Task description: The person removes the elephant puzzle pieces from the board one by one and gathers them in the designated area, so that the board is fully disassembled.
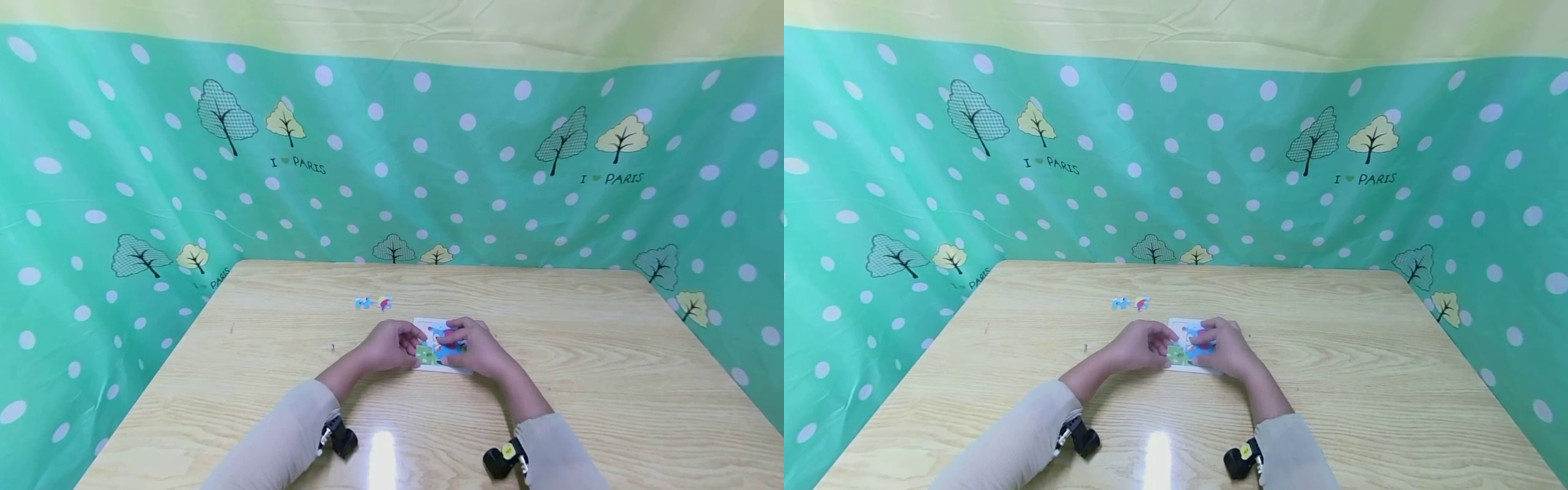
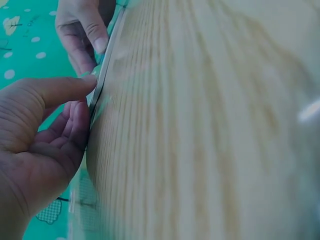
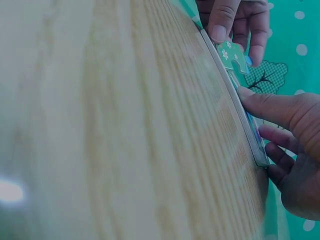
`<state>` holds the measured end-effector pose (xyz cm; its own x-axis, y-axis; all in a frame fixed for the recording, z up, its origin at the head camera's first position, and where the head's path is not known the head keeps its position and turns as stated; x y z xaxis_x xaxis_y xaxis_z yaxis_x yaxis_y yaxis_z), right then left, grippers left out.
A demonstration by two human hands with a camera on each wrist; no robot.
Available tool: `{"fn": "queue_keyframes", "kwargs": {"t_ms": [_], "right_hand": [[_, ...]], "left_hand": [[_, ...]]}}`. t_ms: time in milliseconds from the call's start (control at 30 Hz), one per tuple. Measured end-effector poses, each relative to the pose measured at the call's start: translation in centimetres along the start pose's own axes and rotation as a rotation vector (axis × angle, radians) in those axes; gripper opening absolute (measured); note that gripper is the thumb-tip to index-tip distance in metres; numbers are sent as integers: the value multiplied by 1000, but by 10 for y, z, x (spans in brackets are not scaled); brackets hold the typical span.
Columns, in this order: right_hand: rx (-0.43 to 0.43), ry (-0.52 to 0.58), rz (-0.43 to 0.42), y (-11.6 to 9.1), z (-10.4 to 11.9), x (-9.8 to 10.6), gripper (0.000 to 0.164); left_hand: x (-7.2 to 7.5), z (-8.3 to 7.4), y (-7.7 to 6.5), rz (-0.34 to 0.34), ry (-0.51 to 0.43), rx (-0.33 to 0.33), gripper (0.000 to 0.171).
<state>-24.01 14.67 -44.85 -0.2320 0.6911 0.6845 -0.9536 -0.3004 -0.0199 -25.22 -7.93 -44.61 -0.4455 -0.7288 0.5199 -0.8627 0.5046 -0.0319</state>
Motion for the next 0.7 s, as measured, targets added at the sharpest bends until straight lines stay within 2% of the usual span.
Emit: {"fn": "queue_keyframes", "kwargs": {"t_ms": [333,500,700], "right_hand": [[-14,-12,3,-1,1,0,30],[-7,-25,-6,0,1,0,30],[-21,-26,5,-2,2,1,30]], "left_hand": [[7,7,-6,-23,-101,68,44],[13,7,-9,-62,-118,52,46],[19,9,-15,-70,-148,47,45]]}}
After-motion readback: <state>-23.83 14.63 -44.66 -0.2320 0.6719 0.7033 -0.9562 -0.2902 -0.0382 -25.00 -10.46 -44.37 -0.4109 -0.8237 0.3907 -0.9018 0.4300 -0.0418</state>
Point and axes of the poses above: each hand's wrist, its own y-axis towards the middle knuckle, its own x-axis out of the back of the hand, z = x × y, the point moved 1 cm from there along y, towards the middle knuckle
